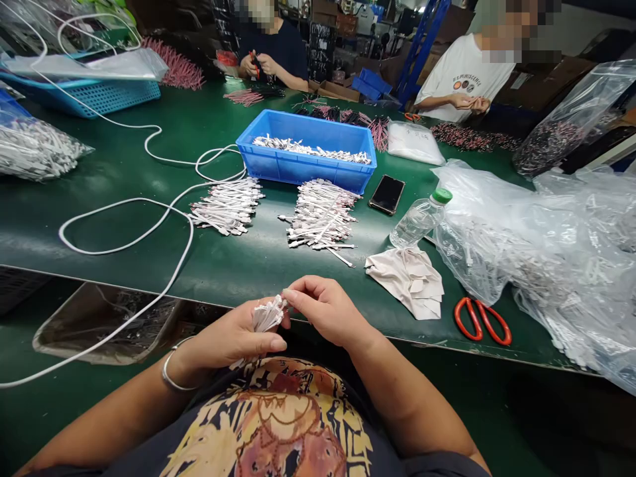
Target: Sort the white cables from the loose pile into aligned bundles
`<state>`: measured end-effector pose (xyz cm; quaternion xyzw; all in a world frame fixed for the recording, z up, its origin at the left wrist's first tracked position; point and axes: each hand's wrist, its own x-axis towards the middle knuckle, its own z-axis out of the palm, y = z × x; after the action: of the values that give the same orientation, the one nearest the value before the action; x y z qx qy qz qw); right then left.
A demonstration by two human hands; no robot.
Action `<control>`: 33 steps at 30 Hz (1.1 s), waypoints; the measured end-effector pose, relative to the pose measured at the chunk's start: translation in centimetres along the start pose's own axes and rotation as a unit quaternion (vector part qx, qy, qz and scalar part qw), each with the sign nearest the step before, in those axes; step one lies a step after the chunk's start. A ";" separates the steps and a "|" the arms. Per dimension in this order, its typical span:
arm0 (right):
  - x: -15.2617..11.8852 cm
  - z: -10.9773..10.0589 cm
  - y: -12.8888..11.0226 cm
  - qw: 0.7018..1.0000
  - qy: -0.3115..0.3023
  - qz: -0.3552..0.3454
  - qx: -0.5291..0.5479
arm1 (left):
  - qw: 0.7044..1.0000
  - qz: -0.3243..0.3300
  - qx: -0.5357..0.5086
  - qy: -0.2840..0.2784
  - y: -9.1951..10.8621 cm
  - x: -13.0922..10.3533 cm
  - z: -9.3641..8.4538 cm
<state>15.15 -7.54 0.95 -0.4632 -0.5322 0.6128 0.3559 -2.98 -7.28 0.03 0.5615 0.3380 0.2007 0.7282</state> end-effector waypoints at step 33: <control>0.2 1.0 2.0 0.989 0.049 -0.028 0.138 | 0.976 0.034 -0.154 0.149 -2.1 1.1 0.7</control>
<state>14.26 -8.09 -1.07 -0.4240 -0.4377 0.6465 0.4590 -1.87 -7.67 -2.15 0.4181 0.3881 0.3561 0.7401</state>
